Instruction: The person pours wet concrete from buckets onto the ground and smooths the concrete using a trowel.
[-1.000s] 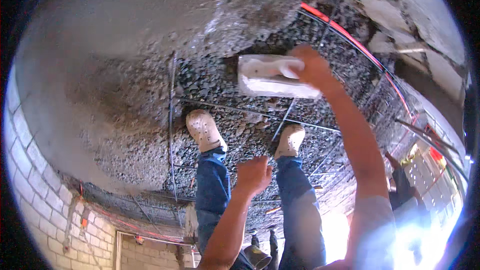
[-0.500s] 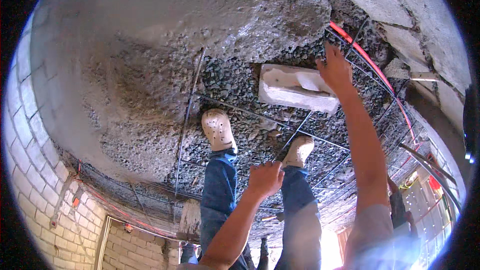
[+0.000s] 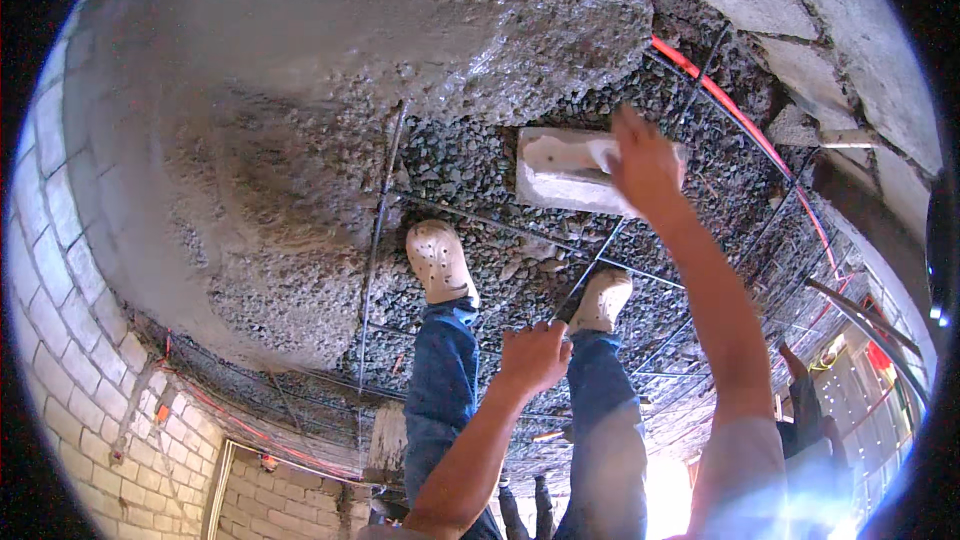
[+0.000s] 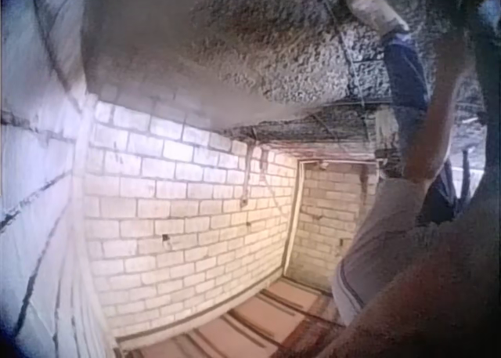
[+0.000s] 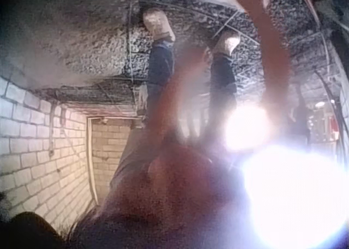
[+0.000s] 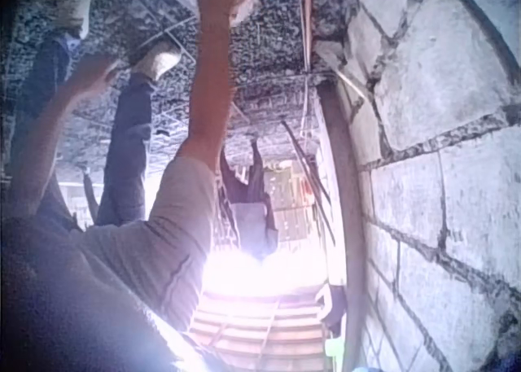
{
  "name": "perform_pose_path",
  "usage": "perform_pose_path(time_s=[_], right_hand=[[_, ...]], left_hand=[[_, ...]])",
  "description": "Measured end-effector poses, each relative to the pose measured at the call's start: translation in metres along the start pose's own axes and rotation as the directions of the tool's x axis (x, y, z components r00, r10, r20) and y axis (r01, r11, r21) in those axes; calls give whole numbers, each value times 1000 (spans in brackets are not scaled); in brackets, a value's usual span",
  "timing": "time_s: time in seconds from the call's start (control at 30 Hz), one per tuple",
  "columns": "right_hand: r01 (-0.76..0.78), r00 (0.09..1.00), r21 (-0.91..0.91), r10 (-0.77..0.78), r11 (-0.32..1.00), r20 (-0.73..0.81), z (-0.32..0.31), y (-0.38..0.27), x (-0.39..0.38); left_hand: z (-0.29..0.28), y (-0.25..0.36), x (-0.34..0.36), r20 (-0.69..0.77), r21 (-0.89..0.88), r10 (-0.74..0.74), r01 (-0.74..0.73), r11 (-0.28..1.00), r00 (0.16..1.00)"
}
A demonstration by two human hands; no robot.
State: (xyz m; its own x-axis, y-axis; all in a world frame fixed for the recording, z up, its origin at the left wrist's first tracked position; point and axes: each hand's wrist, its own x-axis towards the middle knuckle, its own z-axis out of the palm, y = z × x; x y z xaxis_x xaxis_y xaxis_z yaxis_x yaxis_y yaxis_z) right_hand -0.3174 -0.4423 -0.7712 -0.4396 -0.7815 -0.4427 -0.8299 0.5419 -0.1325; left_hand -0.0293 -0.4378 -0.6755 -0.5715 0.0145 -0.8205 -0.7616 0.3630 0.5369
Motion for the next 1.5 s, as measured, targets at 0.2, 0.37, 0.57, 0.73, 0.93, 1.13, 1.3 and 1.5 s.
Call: perform_pose_path(time_s=[0.2,0.37,0.57,0.73,0.93,1.13,1.3,1.5], right_hand=[[80,997,105,-78,991,-27,8,-22,-43],[16,992,85,-5,996,-129,4,1,-21],[114,989,14,-115,993,94,-2,9,6],[131,930,78,-150,988,337,35,9,-23],[144,966,238,-188,961,179,-6,-10,-38],[83,996,374,-87,923,-6,-86,-94,77],[79,958,327,20,942,-288,-81,-109,212],[44,944,339,73,940,-323,-71,-105,253]], left_hand=[[-3,5,-2,18,-4,-26,26,1000,1000],[-4,3,-4,-23,1,1,-1,1000,1000],[-14,1,-5,-24,-30,-8,7,1000,1000],[-25,1,-2,-20,-57,-12,11,998,1000],[-32,-5,-6,-169,-68,66,-78,995,983],[-45,-5,-9,-21,-90,4,-6,996,1000],[-56,-17,-3,-148,-189,87,-115,975,985],[-73,-17,-11,-147,-206,77,-107,973,986]])
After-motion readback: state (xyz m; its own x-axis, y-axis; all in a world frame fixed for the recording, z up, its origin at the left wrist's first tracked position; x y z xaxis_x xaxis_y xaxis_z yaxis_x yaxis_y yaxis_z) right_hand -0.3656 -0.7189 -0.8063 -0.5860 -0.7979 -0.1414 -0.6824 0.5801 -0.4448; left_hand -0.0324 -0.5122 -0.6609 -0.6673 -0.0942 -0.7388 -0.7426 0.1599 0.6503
